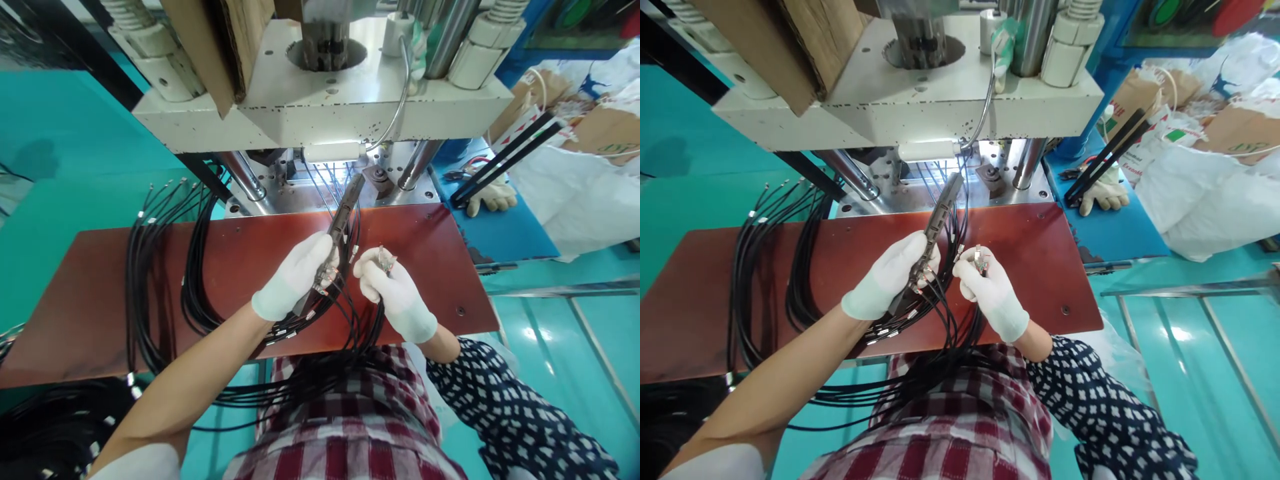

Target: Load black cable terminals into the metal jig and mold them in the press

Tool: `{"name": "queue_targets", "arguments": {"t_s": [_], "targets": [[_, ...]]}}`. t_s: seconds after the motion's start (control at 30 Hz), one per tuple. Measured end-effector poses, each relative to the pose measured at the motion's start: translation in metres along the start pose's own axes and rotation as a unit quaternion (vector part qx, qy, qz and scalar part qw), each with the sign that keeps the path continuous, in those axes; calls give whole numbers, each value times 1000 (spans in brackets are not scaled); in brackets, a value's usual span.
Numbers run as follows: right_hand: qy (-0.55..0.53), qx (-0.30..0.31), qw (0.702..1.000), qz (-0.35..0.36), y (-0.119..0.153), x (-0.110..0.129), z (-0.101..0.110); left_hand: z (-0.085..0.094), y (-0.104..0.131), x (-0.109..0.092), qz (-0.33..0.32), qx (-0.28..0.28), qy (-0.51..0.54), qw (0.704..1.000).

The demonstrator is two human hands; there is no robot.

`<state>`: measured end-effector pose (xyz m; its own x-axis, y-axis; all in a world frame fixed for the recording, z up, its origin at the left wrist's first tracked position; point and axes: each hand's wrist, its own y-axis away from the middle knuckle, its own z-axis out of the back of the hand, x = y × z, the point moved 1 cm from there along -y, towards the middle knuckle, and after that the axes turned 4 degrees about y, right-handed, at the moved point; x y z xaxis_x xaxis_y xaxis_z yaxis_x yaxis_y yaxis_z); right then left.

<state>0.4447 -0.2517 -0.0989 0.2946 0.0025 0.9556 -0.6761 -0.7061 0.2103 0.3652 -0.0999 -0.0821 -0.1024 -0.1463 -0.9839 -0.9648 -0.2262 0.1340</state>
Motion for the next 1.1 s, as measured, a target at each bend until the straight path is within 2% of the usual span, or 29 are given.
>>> {"name": "queue_targets", "arguments": {"t_s": [0.1,0.17,0.27,0.37,0.6,0.73,0.9,1.0,1.1], "targets": [[-113,-10,993,22,1,-8,1,2,0,-3,-1,11,25,1000],[-124,-24,991,31,2,-11,0,1,1,-3,5,22,32,999],[-35,-34,997,53,3,-10,-2,-1,2,0,1,36,31,999],[53,-11,997,57,5,-7,-5,-1,2,3,1,40,40,998],[-2,31,1000,2,4,-7,-8,3,0,6,-10,53,31,998],[52,59,996,-31,-2,0,-7,3,-1,7,-7,57,22,998],[79,38,996,3,-4,9,-11,1,-1,6,-6,63,7,998],[97,37,995,4,-4,5,-12,0,1,3,-13,75,-33,997],[132,47,990,29,-5,-1,-9,0,2,0,-54,41,-177,982]]}}
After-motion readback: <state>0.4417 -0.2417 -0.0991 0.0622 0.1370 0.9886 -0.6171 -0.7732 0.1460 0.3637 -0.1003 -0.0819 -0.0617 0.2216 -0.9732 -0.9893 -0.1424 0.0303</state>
